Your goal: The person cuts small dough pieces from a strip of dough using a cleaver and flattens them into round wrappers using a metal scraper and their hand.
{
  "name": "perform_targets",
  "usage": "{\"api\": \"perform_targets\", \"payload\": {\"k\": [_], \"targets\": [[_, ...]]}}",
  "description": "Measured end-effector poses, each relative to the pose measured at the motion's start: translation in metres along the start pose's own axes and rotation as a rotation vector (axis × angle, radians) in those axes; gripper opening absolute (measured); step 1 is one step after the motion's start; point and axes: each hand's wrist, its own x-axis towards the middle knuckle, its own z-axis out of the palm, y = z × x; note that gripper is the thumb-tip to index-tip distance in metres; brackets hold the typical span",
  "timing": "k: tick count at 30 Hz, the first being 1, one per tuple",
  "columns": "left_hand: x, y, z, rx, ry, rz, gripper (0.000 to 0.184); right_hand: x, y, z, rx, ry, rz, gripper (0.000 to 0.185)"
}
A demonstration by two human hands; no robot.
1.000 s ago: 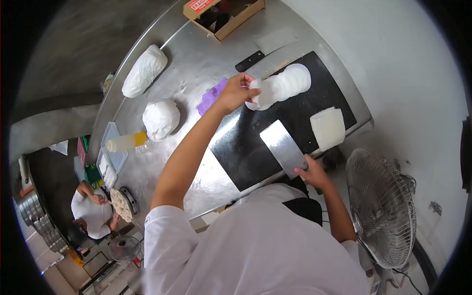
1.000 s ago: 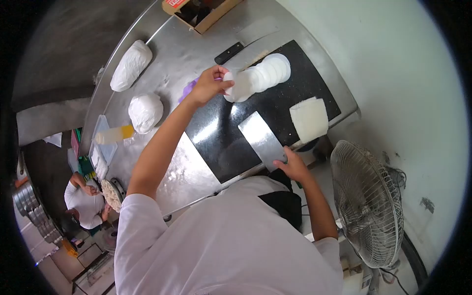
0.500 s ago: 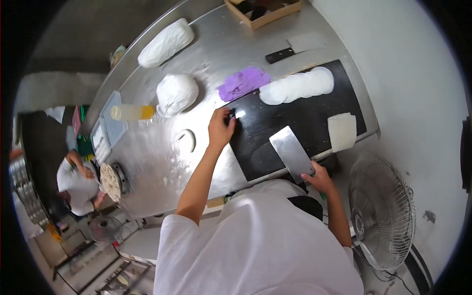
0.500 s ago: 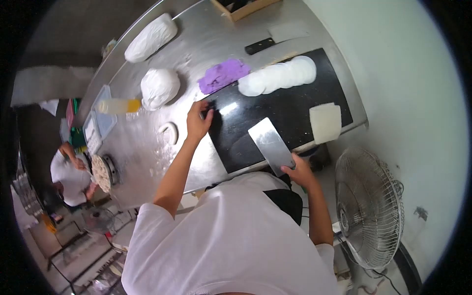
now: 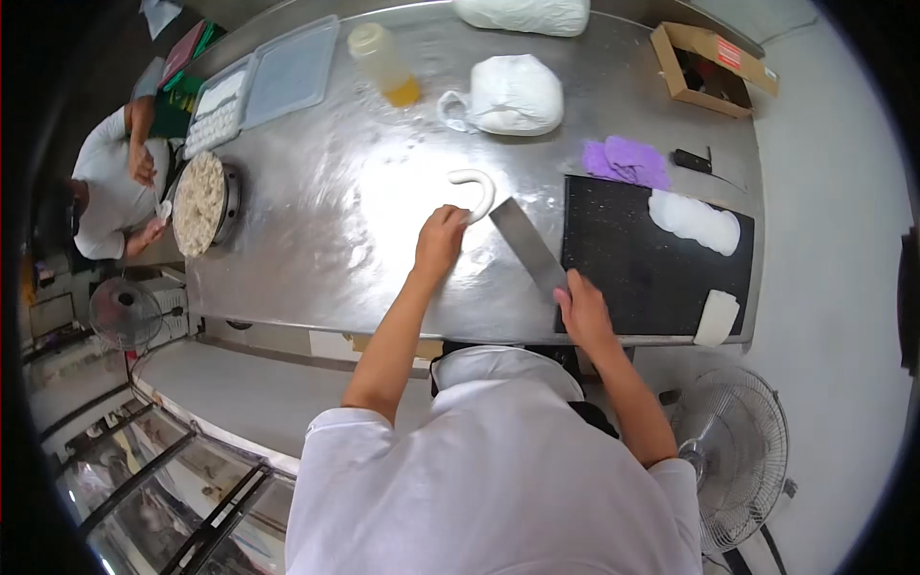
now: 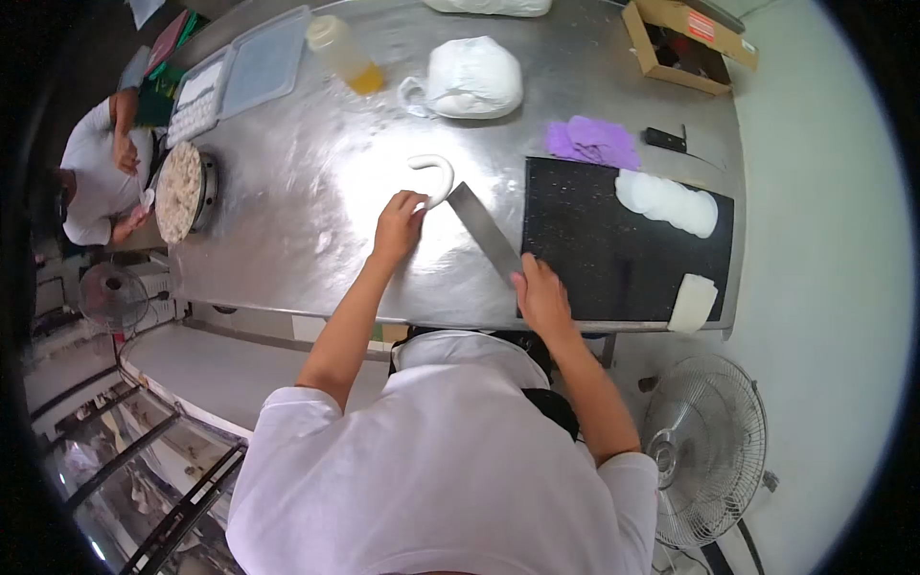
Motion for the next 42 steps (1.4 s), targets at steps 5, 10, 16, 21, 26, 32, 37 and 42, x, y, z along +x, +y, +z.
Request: {"api": "perform_targets", "payload": {"k": [5,10,16,21,26,32,37,42], "targets": [[0.008,-0.027,-0.001,0.028,-0.090,0.199,0.008,0.037,-0.030,-0.002,-0.250,-0.072,0.026,0.022],[0.019,-0.043,0.005,0.004,-0.046,0.319,0.009,0.048,-0.029,0.011,-0.175,-0.187,0.068,0.032],[0.007,0.001,0.009,0.100,0.163,-0.152,0.014,0.052,-0.046,0.048,-0.077,-0.115,0.143,0.040],[-0.011,0.032,0.002,-0.290,0.301,-0.247,0.007,-0.020,0.003,0.032,0.204,0.170,0.059,0.044],[0.005,0.117,0.057,-0.570,-0.164,-0.095,0.010,-0.152,0.074,0.007,0.498,0.416,0.543,0.037],[0.032,0.196,0.166,-0.218,-1.000,0.603,0.019,-0.262,0.084,-0.008,0.739,0.806,0.797,0.025],[0.067,0.252,0.195,0.154,-1.157,0.498,0.041,-0.305,0.109,0.034,0.688,0.906,0.882,0.036],[0.061,0.258,0.190,0.342,-1.085,0.533,0.052,-0.282,0.125,0.010,0.865,0.890,0.811,0.033]]}}
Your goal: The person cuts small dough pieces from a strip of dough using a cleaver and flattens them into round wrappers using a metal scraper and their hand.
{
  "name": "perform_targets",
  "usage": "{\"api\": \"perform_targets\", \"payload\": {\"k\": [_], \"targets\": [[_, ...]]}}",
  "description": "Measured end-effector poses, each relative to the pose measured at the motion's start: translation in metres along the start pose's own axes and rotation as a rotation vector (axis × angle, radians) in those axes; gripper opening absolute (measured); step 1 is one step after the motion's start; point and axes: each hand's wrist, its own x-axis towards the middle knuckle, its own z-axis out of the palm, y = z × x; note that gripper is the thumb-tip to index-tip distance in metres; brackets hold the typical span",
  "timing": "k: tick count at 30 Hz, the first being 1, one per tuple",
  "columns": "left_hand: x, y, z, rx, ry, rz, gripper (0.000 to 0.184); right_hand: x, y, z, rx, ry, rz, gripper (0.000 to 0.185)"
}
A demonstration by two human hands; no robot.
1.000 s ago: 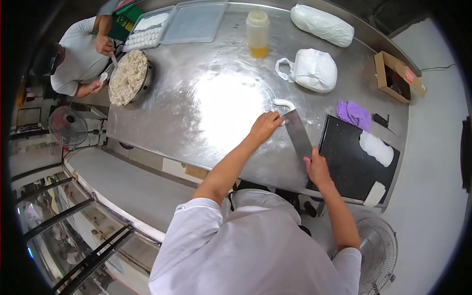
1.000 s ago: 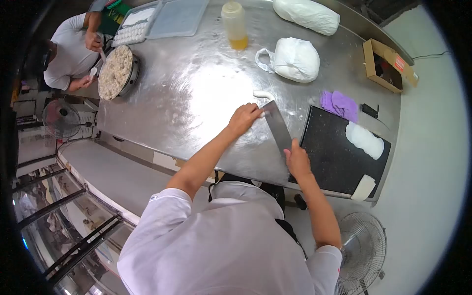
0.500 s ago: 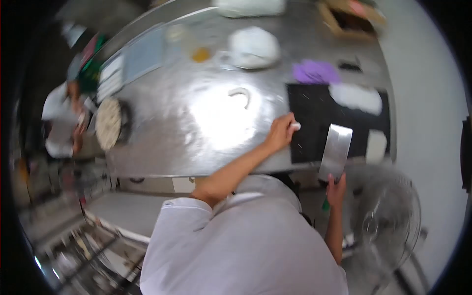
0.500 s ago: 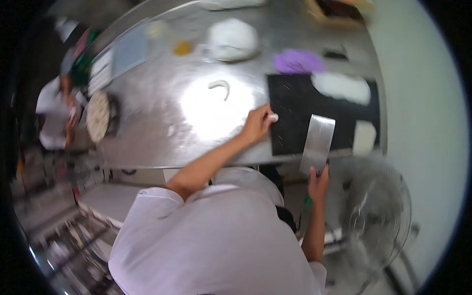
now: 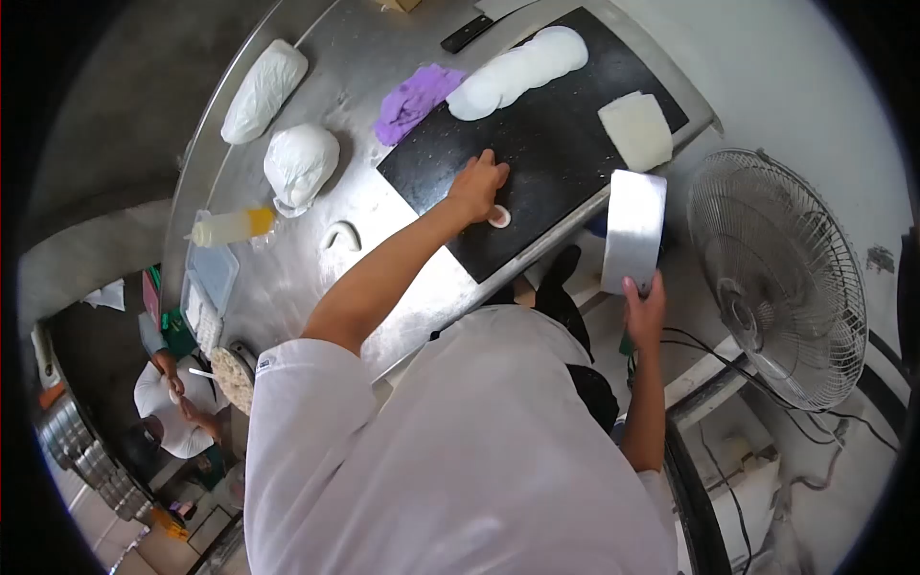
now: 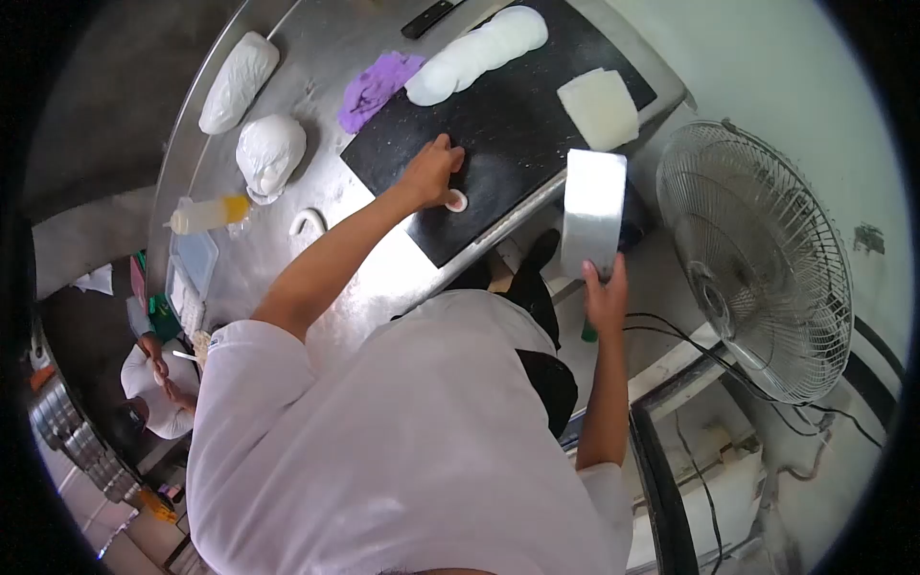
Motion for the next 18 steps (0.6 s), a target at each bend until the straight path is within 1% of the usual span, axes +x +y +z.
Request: {"api": "perform_targets", "payload": {"k": [1,2,3,4,5,6,7,9,10,11,12,13,14,15,16,17,18], "targets": [[0.003,0.005,-0.007,0.016,0.005,0.009,0.052,0.012,-0.018,-0.001,0.053,-0.049,-0.002,0.033],[0.010,0.012,-0.016,-0.034,-0.059,-0.012,0.051,0.027,-0.031,-0.003,0.045,-0.076,-0.050,0.033],[0.018,0.018,-0.020,-0.090,-0.128,-0.036,0.051,0.040,-0.047,-0.004,0.049,-0.067,-0.052,0.033],[0.030,0.022,-0.010,-0.287,-0.027,-0.136,0.063,0.054,-0.065,-0.002,0.093,-0.061,-0.051,0.032],[0.035,0.024,0.014,-0.293,-0.033,-0.144,0.063,0.069,-0.076,0.003,0.133,-0.063,-0.042,0.031],[0.034,0.027,0.048,-0.147,0.224,-0.047,0.073,0.086,-0.078,0.006,0.180,-0.047,-0.107,0.029],[0.032,0.031,0.066,0.003,0.482,0.053,0.083,0.100,-0.079,0.010,0.176,-0.056,-0.104,0.029],[0.027,0.036,0.057,0.106,0.236,0.128,0.097,0.139,-0.076,0.017,0.237,0.066,-0.154,0.027],[0.029,0.034,0.059,0.129,0.220,0.091,0.102,0.157,-0.057,0.019,0.266,0.071,-0.161,0.033],[0.017,0.037,0.058,0.110,0.197,0.080,0.102,0.168,-0.015,0.018,0.250,0.064,-0.135,0.033],[0.012,0.039,0.048,0.093,0.141,0.106,0.105,0.190,0.029,0.017,-0.083,0.133,-0.149,0.037],[0.020,0.038,0.038,0.083,0.110,0.137,0.107,0.220,0.043,0.020,-0.411,0.204,-0.192,0.041],[0.021,0.036,0.043,0.041,0.147,0.130,0.110,0.223,0.034,0.020,-0.529,0.333,-0.431,0.046],[0.021,0.036,0.042,0.032,0.145,0.117,0.110,0.218,0.004,0.020,-0.536,0.317,-0.430,0.046],[0.021,0.038,0.041,0.022,0.147,0.147,0.109,0.208,-0.047,0.023,-0.405,0.292,-0.199,0.047],[0.018,0.039,0.041,0.009,0.145,0.179,0.109,0.200,-0.075,0.025,-0.278,0.267,0.038,0.048],[0.016,0.039,0.044,-0.025,0.182,0.185,0.105,0.203,-0.069,0.021,-0.179,0.288,-0.028,0.048]]}}
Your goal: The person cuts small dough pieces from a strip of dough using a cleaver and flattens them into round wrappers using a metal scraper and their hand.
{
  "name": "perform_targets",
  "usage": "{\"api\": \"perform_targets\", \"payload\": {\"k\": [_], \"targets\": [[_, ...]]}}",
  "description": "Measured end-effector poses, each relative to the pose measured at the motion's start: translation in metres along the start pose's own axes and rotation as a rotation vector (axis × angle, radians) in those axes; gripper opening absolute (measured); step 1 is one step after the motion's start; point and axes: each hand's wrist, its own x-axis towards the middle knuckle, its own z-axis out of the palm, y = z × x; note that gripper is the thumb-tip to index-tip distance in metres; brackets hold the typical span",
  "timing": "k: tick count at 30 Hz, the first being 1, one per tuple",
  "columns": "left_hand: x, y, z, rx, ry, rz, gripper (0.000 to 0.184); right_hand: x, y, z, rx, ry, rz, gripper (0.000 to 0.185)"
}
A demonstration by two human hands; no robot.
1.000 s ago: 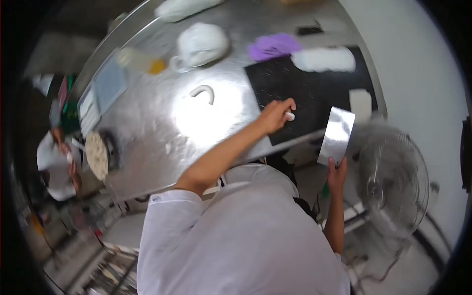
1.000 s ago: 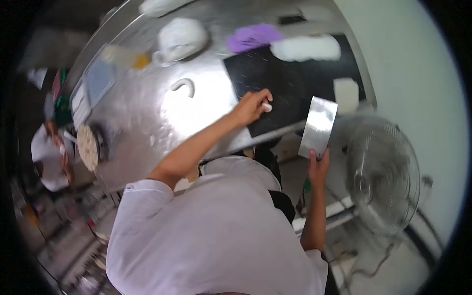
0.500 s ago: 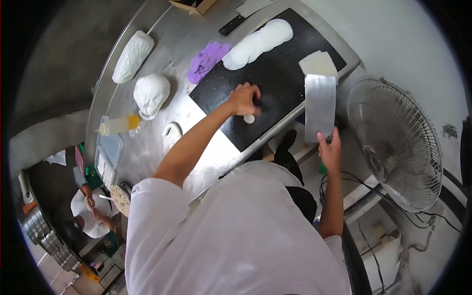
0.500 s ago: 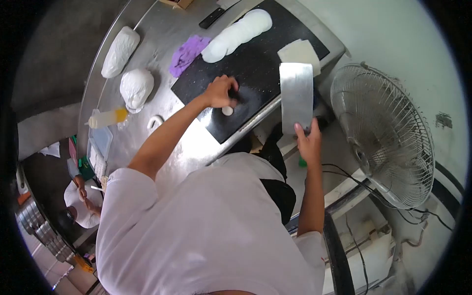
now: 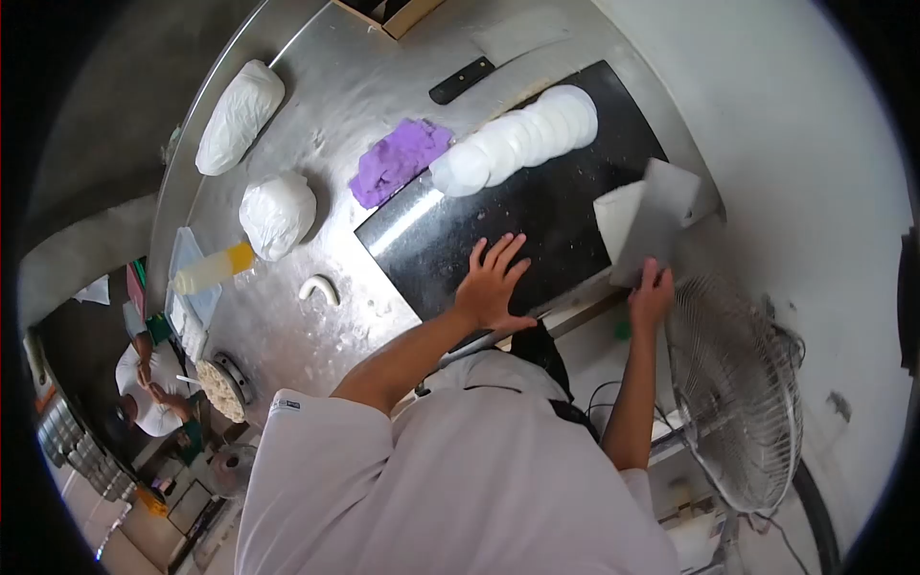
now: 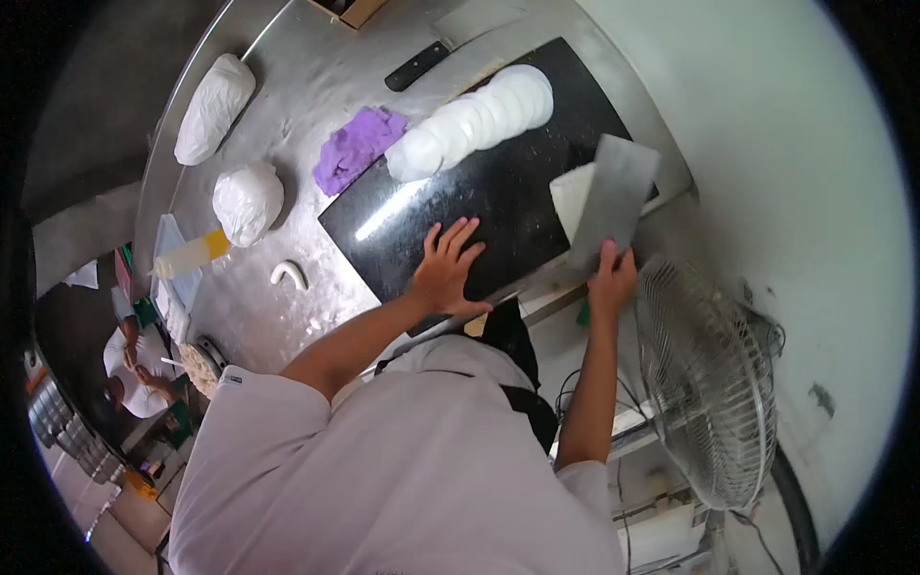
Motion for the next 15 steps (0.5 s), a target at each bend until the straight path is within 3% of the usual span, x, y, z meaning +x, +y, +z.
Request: {"api": "perform_targets", "payload": {"k": [4,6,7,9,10,13,15], "targets": [[-0.006,0.002,0.011,-0.058,0.027,0.012,0.099,0.000,0.033,0.007,0.124,0.013,0.045,0.047],[-0.012,0.004,0.017,-0.131,0.078,0.032,0.098,0.012,0.060,0.005,-0.245,-0.027,-0.144,0.046],[-0.009,0.001,0.015,-0.181,0.140,0.053,0.096,0.016,0.037,0.010,-0.244,-0.033,-0.164,0.046],[-0.016,0.004,0.013,-0.225,0.139,0.050,0.093,-0.007,0.003,0.005,-0.033,0.041,0.049,0.049],[-0.014,0.004,0.012,-0.222,0.150,0.062,0.092,-0.012,0.008,0.012,-0.035,0.045,0.048,0.049],[-0.011,0.002,0.006,-0.215,0.163,0.131,0.089,-0.021,0.032,0.016,-0.221,0.039,0.094,0.053],[-0.006,-0.003,0.012,-0.240,0.296,0.214,0.088,-0.037,0.049,0.004,-0.371,0.042,-0.055,0.053]]}}
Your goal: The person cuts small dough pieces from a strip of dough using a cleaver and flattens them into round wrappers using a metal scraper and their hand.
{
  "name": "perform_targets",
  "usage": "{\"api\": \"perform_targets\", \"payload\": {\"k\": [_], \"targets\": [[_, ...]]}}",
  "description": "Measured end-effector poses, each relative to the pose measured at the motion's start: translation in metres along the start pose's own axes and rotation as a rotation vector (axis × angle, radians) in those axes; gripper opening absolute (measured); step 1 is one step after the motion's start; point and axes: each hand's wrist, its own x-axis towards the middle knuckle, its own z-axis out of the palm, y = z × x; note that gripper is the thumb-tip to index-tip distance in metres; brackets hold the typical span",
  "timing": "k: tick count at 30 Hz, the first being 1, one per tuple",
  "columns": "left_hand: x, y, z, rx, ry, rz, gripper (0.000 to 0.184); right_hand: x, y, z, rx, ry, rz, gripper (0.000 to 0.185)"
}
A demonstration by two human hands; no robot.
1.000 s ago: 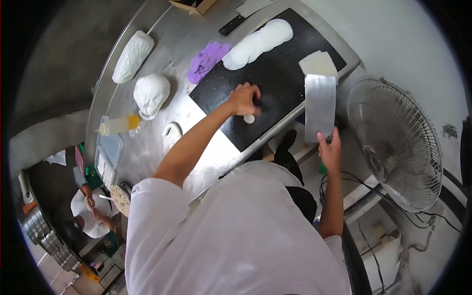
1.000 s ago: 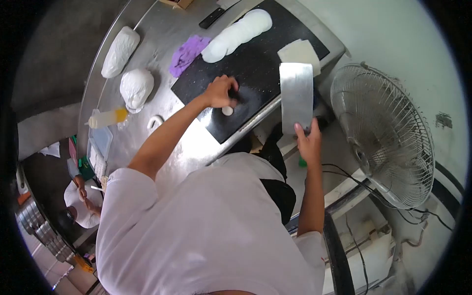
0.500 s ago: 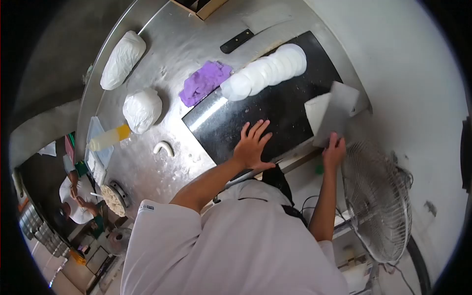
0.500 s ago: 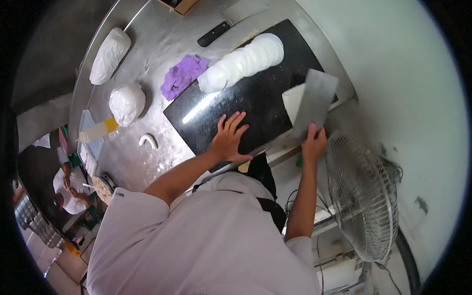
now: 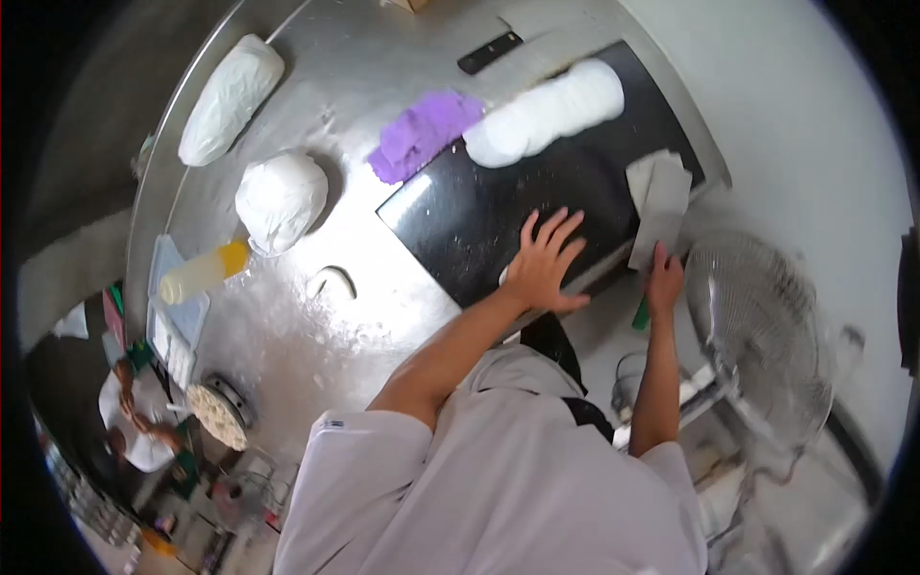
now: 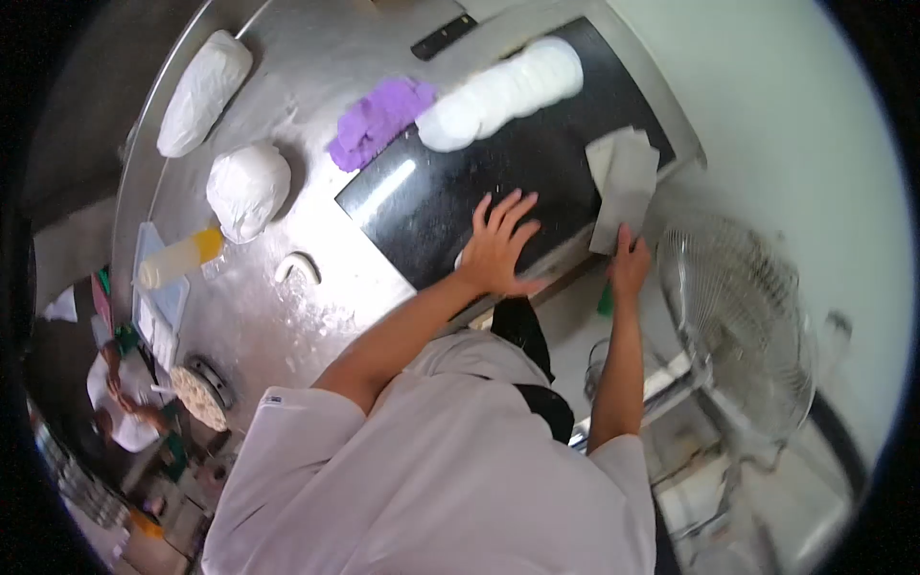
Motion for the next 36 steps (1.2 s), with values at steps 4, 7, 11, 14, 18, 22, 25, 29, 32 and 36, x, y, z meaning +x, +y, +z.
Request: {"api": "perform_targets", "payload": {"k": [4,7,11,14,18,22,25,29,32,36], "targets": [[0.015,-0.019,0.003,-0.159,0.140,-0.015,0.081,-0.107,-0.031,-0.034,0.146,0.026,0.138,0.051],[0.065,-0.024,-0.013,-0.275,0.371,-0.128,0.073,-0.179,-0.002,-0.031,0.357,-0.009,0.319,0.050],[0.004,0.005,-0.015,0.053,0.152,-0.024,0.079,-0.250,0.022,-0.023,0.361,-0.105,0.402,0.050],[0.005,-0.006,-0.018,0.219,-0.050,-0.028,0.084,-0.263,0.043,-0.013,0.029,-0.082,0.115,0.055],[0.034,-0.021,-0.040,-0.150,0.408,-0.228,0.078,-0.233,-0.023,0.004,0.219,-0.342,-0.130,0.055],[-0.050,0.000,-0.028,0.454,-0.401,-0.017,0.105,-0.197,-0.050,0.044,0.155,-0.548,-0.171,0.054],[-0.043,-0.004,-0.017,0.474,-0.327,-0.109,0.114,-0.172,-0.066,0.023,-0.011,-0.535,-0.218,0.058],[-0.012,0.002,-0.017,0.530,-0.428,-0.069,0.112,-0.170,-0.059,0.034,-0.091,-0.513,-0.219,0.072],[0.018,-0.012,-0.010,0.535,-0.352,0.021,0.111,-0.153,-0.063,0.033,-0.100,-0.439,-0.255,0.075],[0.042,-0.026,-0.008,0.558,-0.319,0.112,0.109,-0.141,-0.088,0.023,-0.099,-0.447,-0.230,0.073]]}}
